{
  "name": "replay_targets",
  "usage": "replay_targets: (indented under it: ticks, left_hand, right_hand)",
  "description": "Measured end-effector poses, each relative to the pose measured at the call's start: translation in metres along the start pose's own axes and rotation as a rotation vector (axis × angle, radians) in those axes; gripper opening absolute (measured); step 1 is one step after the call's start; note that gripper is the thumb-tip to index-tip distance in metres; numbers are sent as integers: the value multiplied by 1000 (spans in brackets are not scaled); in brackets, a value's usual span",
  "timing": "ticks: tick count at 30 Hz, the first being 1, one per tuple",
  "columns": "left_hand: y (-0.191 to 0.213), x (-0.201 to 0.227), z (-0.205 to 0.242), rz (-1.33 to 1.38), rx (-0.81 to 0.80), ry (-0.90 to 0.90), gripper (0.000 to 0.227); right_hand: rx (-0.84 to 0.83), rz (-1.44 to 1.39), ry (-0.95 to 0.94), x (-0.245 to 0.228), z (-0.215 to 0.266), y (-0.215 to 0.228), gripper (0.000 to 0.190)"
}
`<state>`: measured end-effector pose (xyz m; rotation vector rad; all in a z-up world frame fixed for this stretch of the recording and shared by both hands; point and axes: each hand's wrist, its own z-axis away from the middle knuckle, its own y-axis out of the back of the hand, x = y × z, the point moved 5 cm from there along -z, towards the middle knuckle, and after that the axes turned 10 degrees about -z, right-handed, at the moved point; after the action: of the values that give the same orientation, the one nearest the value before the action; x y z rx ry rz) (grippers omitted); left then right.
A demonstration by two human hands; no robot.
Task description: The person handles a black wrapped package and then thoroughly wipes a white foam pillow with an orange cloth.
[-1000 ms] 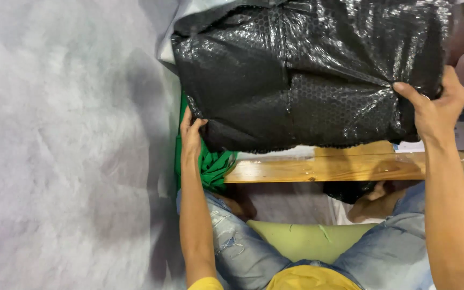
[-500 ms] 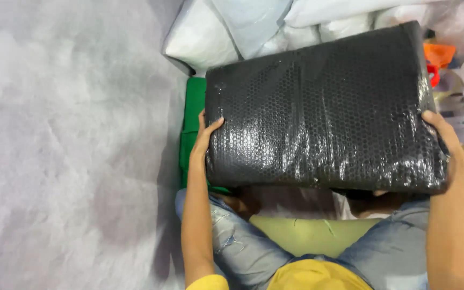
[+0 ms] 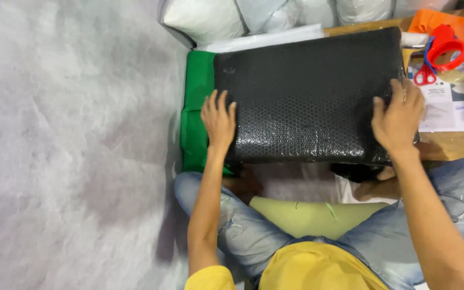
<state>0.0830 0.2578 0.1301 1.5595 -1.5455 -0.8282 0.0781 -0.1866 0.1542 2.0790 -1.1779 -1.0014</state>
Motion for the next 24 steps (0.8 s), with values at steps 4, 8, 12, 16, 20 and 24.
replay_targets:
  ticks: [4,8,12,16,20,24]
  left_hand:
    - [31,132,38,264,-117,-202,51]
    - [16,147,74,135,-209,-341,61]
    - [26,68,65,-54,-225,-81,61]
    - [23,5,67,106,-566,462,74]
    - [23,48,36,-5,-325,271,74]
    - [1,156,17,214,-337,-426,65]
  right_hand:
    - [-95,-238,83,-118,16,-30,45]
    - [-187,-106,168,-132,43,-48,51]
    - [-99,-5,56,-59,57,-31,57]
    - [-234,-45,-523,-20,49,4,73]
    - [-155,-85,-518,-27,14,-5,69]
    - [-357,-207,273,-117,-18,-56,53]
